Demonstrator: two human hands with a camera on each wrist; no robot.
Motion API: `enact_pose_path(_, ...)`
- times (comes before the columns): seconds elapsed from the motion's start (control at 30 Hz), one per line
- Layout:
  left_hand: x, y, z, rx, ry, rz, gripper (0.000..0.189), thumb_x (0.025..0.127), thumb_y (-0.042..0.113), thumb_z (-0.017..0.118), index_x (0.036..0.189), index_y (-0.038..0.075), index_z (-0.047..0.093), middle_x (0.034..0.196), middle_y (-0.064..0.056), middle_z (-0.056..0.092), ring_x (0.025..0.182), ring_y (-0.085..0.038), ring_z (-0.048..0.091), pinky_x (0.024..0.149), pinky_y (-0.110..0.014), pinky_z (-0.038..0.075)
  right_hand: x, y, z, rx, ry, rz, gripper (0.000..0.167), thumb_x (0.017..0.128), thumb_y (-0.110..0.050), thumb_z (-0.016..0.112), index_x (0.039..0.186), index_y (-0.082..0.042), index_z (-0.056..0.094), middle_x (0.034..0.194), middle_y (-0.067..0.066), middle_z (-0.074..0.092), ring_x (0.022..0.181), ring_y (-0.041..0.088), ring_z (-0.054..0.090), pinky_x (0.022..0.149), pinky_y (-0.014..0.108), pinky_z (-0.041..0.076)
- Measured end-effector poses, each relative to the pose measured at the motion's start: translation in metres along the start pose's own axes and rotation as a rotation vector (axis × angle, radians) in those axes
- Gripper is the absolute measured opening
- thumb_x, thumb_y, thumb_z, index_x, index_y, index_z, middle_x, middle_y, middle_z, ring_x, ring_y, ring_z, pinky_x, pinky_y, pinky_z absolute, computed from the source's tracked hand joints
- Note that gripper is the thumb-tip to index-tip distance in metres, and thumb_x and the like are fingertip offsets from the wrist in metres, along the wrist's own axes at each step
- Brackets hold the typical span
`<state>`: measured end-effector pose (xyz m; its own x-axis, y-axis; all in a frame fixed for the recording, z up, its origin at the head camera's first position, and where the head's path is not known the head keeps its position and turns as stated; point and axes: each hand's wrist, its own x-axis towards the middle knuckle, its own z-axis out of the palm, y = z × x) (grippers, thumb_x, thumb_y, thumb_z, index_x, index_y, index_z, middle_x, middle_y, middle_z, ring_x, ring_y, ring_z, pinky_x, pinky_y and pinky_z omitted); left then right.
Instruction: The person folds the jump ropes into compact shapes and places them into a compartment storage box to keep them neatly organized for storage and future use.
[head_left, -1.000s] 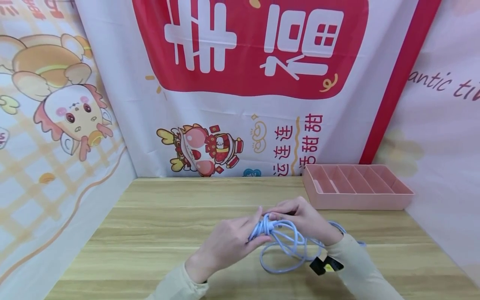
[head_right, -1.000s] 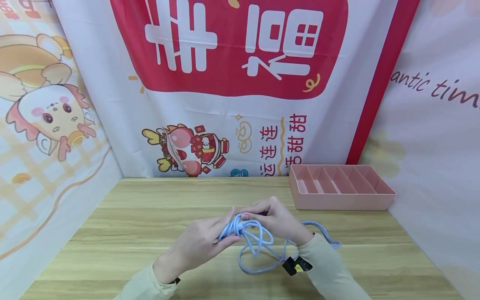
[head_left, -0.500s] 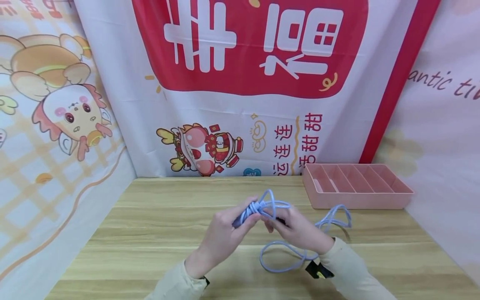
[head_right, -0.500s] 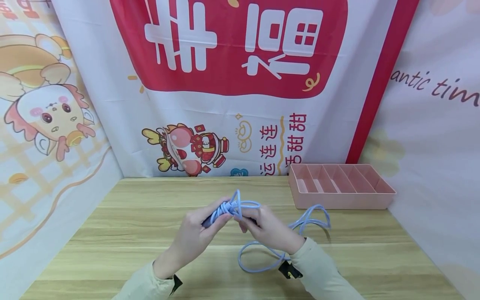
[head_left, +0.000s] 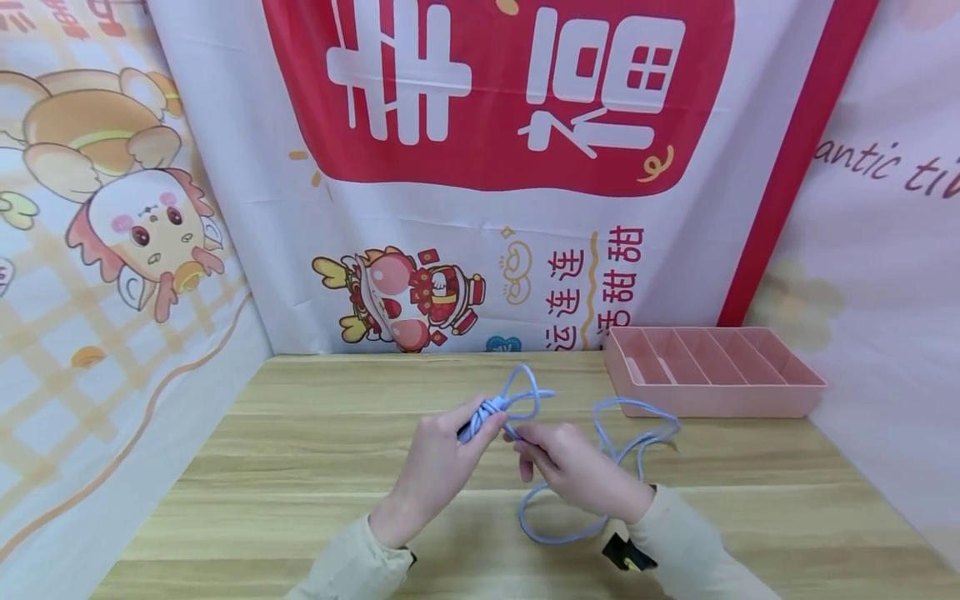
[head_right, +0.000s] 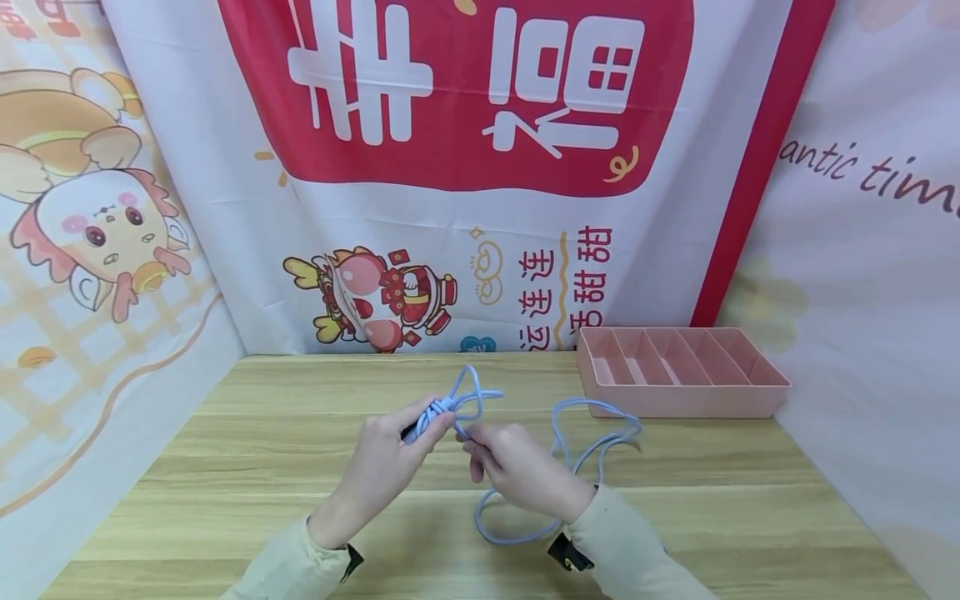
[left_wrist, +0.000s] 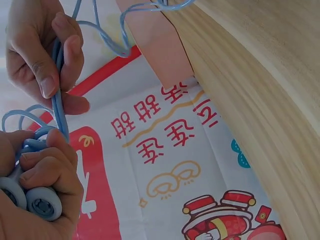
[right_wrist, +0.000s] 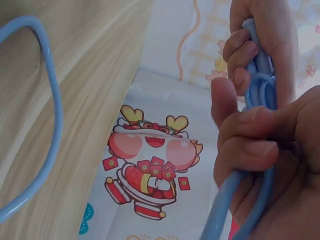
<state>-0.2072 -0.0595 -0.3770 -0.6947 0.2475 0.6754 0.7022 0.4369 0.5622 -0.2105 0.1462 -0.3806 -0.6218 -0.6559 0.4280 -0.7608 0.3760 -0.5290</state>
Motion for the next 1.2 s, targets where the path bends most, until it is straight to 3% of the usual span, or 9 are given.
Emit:
enact_pose_path(0.2, -0.002, 0.001, 0.001, 0.002, 0.003, -0.068, 0.015, 0.099, 0.03, 0.062, 0.095, 0.018, 0.069, 0.064, 0.016, 0.052, 0.045, -0.002, 0.042, 0.038, -0.022, 0.038, 0.0, -0.006, 0.005, -0.068, -0.026, 0.058, 0.013, 0.101, 0.0, 0.052, 0.101, -0.002, 0.065, 0.065, -0.008, 0.055, 0.054, -0.002, 0.047, 0.047, 0.018, 0.042)
enact_pose_path(0.37, -0.004, 0.0, 0.001, -0.076, 0.039, -0.118, 0.021, 0.097, 0.035, 0.063, 0.098, 0.017, 0.072, 0.065, 0.015, 0.056, 0.045, -0.005, 0.045, 0.037, -0.023, 0.039, 0.001, -0.009, 0.008, -0.169, -0.016, 0.049, 0.013, 0.098, 0.0, 0.058, 0.105, 0.0, 0.068, 0.066, -0.008, 0.056, 0.054, -0.003, 0.046, 0.048, 0.015, 0.043)
enact_pose_path(0.53, -0.003, 0.001, 0.0, -0.088, 0.045, -0.151, 0.023, 0.097, 0.035, 0.064, 0.098, 0.015, 0.074, 0.064, 0.014, 0.057, 0.045, -0.006, 0.046, 0.037, -0.024, 0.039, 0.001, -0.011, 0.008, -0.18, -0.007, 0.071, 0.016, 0.098, -0.001, 0.058, 0.109, 0.002, 0.069, 0.063, -0.01, 0.054, 0.051, -0.004, 0.043, 0.046, 0.016, 0.042)
enact_pose_path(0.77, 0.001, -0.003, -0.002, -0.022, 0.016, -0.177, 0.018, 0.097, 0.03, 0.064, 0.093, 0.014, 0.073, 0.058, 0.012, 0.051, 0.044, -0.005, 0.041, 0.038, -0.023, 0.036, 0.0, -0.017, 0.008, -0.233, 0.023, 0.064, 0.012, 0.099, -0.006, 0.059, 0.089, -0.006, 0.066, 0.062, -0.013, 0.046, 0.051, -0.001, 0.041, 0.045, 0.017, 0.04)
enact_pose_path(0.87, 0.001, -0.007, -0.002, 0.027, -0.016, -0.189, 0.022, 0.097, 0.031, 0.064, 0.103, 0.011, 0.074, 0.064, 0.01, 0.057, 0.045, -0.004, 0.044, 0.039, -0.022, 0.039, 0.001, -0.019, 0.008, -0.244, 0.02, 0.08, 0.015, 0.099, -0.009, 0.06, 0.084, -0.009, 0.063, 0.062, -0.013, 0.044, 0.052, 0.0, 0.04, 0.046, 0.018, 0.04)
enact_pose_path(1.03, 0.0, -0.008, -0.003, 0.107, -0.05, -0.12, 0.031, 0.096, 0.027, 0.067, 0.121, 0.009, 0.07, 0.079, 0.006, 0.066, 0.049, -0.002, 0.047, 0.043, -0.022, 0.044, 0.0, -0.02, 0.008, -0.148, 0.027, 0.115, 0.012, 0.099, -0.004, 0.058, 0.093, -0.005, 0.068, 0.065, -0.012, 0.049, 0.053, -0.001, 0.041, 0.052, 0.021, 0.046)
enact_pose_path(1.2, 0.002, -0.005, -0.006, 0.159, -0.124, 0.001, 0.017, 0.097, 0.025, 0.066, 0.107, 0.013, 0.072, 0.065, 0.012, 0.053, 0.048, -0.001, 0.039, 0.042, -0.02, 0.039, 0.0, -0.021, 0.002, 0.031, 0.029, 0.157, 0.019, 0.101, -0.002, 0.051, 0.094, -0.004, 0.069, 0.061, -0.013, 0.048, 0.052, 0.0, 0.043, 0.051, 0.022, 0.045)
